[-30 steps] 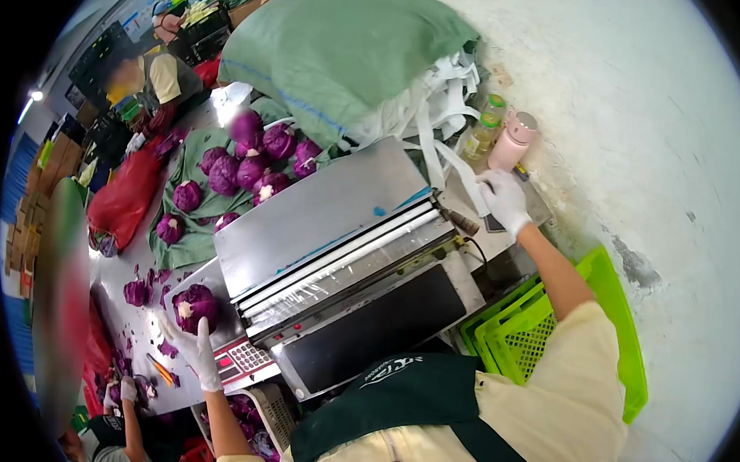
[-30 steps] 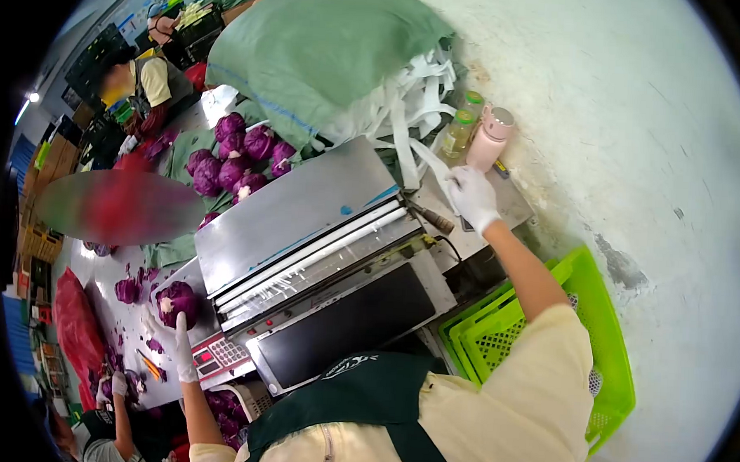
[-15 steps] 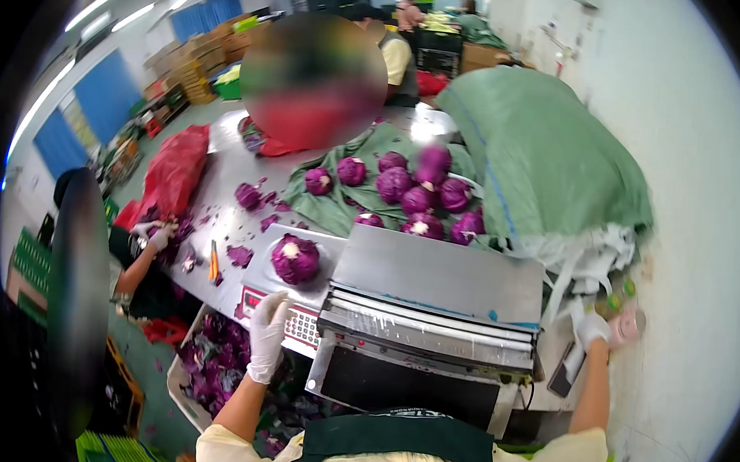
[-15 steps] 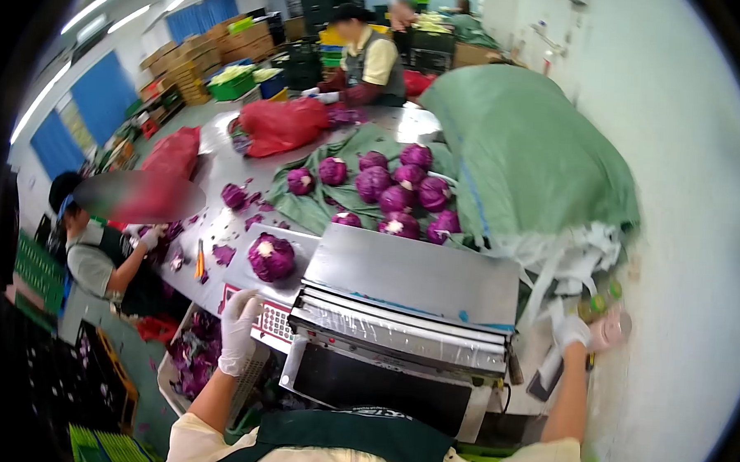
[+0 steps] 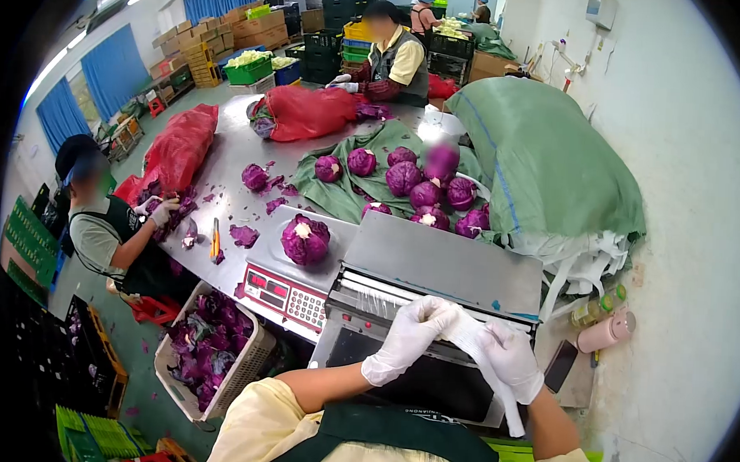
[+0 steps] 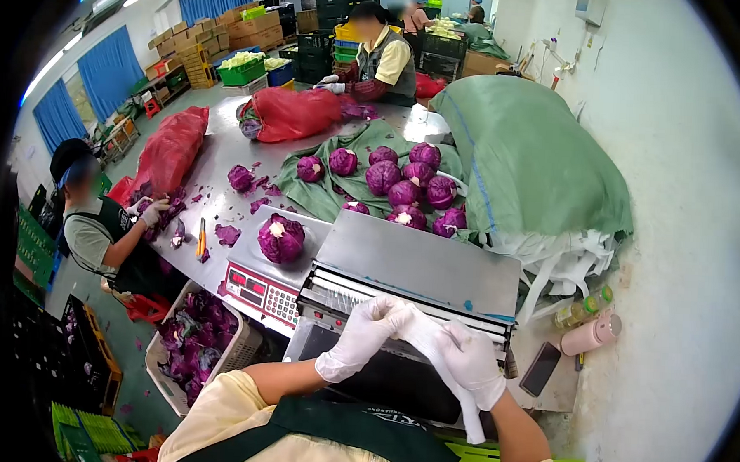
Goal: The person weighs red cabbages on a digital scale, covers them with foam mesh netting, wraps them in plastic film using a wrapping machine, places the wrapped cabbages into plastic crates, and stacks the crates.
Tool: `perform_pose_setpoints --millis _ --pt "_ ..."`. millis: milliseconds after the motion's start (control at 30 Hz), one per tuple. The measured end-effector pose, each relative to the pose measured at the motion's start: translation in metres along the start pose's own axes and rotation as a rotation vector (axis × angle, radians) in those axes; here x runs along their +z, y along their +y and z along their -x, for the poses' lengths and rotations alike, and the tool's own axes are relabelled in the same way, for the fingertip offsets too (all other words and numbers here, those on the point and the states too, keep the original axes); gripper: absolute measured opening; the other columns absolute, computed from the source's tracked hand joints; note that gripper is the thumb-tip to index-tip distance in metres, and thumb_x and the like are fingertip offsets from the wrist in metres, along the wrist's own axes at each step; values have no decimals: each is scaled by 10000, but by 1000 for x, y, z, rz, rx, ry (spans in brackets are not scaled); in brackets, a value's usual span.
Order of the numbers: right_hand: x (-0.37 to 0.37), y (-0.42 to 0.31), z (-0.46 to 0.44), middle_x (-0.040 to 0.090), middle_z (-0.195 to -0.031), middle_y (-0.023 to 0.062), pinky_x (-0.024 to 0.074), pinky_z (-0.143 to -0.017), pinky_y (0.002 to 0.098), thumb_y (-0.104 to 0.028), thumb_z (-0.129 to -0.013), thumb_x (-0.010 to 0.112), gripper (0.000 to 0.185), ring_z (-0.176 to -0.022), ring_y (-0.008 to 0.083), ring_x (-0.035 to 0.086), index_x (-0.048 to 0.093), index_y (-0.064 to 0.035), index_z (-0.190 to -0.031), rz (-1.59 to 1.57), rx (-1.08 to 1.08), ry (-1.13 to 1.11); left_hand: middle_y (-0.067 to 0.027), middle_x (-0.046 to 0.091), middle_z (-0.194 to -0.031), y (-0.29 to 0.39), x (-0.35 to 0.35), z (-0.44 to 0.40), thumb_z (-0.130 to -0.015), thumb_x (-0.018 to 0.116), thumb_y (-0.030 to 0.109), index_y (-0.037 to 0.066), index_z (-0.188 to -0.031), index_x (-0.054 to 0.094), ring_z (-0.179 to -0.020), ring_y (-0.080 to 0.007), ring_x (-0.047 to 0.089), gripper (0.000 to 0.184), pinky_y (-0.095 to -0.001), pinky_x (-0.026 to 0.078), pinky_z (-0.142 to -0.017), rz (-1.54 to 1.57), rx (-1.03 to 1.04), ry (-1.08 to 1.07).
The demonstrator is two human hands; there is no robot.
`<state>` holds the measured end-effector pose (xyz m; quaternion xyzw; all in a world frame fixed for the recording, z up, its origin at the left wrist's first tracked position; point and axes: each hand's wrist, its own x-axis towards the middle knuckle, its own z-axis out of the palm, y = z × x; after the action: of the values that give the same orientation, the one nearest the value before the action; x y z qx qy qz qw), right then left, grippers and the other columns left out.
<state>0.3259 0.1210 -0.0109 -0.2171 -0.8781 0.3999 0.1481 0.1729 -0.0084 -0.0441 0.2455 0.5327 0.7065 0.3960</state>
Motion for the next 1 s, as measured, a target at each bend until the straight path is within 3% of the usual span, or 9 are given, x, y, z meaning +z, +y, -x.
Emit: perform_pose_setpoints --millis 133,233,267,433,567,767,867,933,1000 --pt "37 8 1 625 -709 141 480 -604 337 -265 -892 572 238 -634 249 627 627 -34 -911 149 -153 -38 19 604 -827 -4 -5 12 -913 625 107 22 -939 633 -736 -44 538 89 -193 459 -669 27 47 89" --pt "37 -5 -13 647 -731 17 471 -630 279 -243 -960 503 296 -695 109 588 652 13 -950 -514 -17 -257 -5 623 -868 3 -15 21 -910 625 102 24 -966 628 -791 -72 570 96 -209 483 -721 184 82 145" --pt "35 -2 -15 670 -869 39 479 -747 259 -200 -962 511 270 -806 110 597 639 8 -1078 -866 127 -284 -17 631 -892 6 -17 23 -911 623 100 23 -981 625 -805 -75 574 104 -211 487 -730 268 143 176" --pt "114 -18 -41 542 -1289 92 368 -1033 311 -199 -931 591 470 -1191 181 484 479 -43 -1359 -663 -215 -4 -27 598 -1007 -13 -47 25 -892 640 85 23 -987 644 -914 -96 563 113 -235 456 -818 120 165 171" --pt "151 -33 -53 596 -1057 10 475 -797 196 -82 -903 621 300 -901 60 547 571 -48 -1197 -1059 -56 -11 -120 591 -1100 -5 -80 24 -809 692 31 14 -908 653 -1079 -267 536 108 -336 412 -960 -557 748 473" --pt "165 -34 -105 570 -772 -11 467 -574 188 -188 -967 525 193 -616 61 537 548 -59 -1110 -1371 288 -73 -8 550 -915 3 -131 27 -960 555 264 46 -1077 523 -762 -89 508 249 -225 443 -702 382 21 147" --pt "153 -37 -150 554 -754 -18 458 -573 187 -166 -974 502 186 -638 62 536 572 -51 -1103 -1159 314 -226 25 566 -840 -7 -181 42 -877 676 269 68 -1133 556 -606 -83 521 346 -236 462 -556 385 -404 -139" --pt "169 -63 -173 603 -806 20 478 -584 239 -167 -949 522 208 -630 83 558 610 -39 -1086 -545 259 -364 -7 600 -862 -27 -237 21 -849 689 185 46 -1066 589 -656 -91 553 277 -236 476 -591 -150 68 168" --pt "208 -17 -215 646 -819 63 485 -609 301 -244 -909 561 258 -602 152 573 642 -20 -1009 -118 -343 -567 -44 627 -866 17 -282 -9 -826 690 123 22 -992 609 -724 -100 579 210 -241 487 -648 -165 85 579"
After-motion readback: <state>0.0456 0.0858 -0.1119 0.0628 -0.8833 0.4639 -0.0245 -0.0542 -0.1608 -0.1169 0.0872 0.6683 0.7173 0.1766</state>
